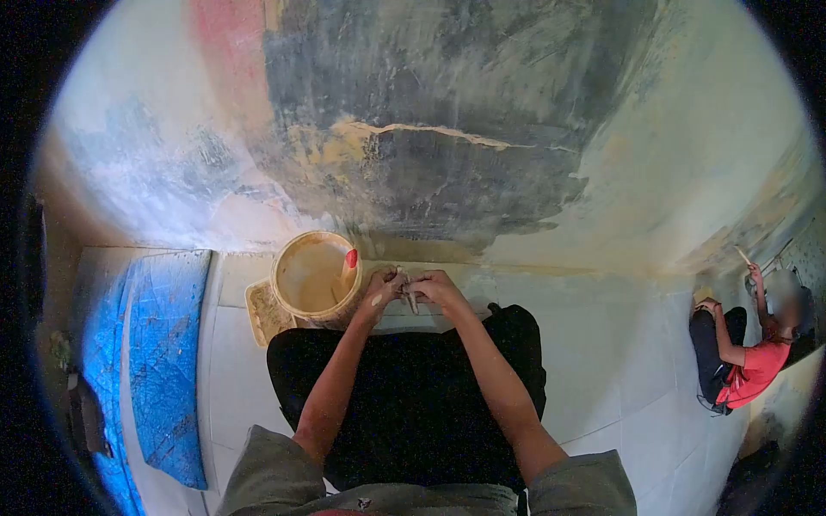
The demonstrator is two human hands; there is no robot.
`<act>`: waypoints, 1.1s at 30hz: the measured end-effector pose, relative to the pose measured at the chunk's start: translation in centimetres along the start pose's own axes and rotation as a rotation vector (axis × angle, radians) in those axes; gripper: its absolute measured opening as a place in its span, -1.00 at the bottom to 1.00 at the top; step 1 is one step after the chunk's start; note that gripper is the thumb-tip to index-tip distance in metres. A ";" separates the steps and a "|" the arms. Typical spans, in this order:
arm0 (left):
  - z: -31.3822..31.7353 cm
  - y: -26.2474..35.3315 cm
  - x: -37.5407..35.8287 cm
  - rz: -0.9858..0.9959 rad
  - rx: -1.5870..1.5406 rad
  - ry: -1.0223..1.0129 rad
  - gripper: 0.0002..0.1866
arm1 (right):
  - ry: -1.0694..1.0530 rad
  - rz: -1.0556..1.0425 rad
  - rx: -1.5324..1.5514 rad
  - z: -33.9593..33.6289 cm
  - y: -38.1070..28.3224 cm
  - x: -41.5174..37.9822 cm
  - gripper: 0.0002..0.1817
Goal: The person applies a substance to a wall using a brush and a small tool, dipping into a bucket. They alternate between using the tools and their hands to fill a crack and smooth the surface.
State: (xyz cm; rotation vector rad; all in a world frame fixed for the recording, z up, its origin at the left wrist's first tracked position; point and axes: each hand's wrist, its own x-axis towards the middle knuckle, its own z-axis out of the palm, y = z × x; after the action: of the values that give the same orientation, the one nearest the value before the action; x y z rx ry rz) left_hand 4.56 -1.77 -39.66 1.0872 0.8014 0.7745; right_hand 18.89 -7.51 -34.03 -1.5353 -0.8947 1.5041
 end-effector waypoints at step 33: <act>0.4 1.2 -0.6 0.103 -0.229 -0.016 -0.78 | -0.034 0.016 -0.018 -0.2 -2.6 -1.2 -0.66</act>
State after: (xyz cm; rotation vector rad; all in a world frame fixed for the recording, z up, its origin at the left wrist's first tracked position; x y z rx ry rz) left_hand 4.40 -2.08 -38.29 0.9327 0.6301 0.9196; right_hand 19.10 -7.41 -31.17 -1.5372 -0.9205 1.5413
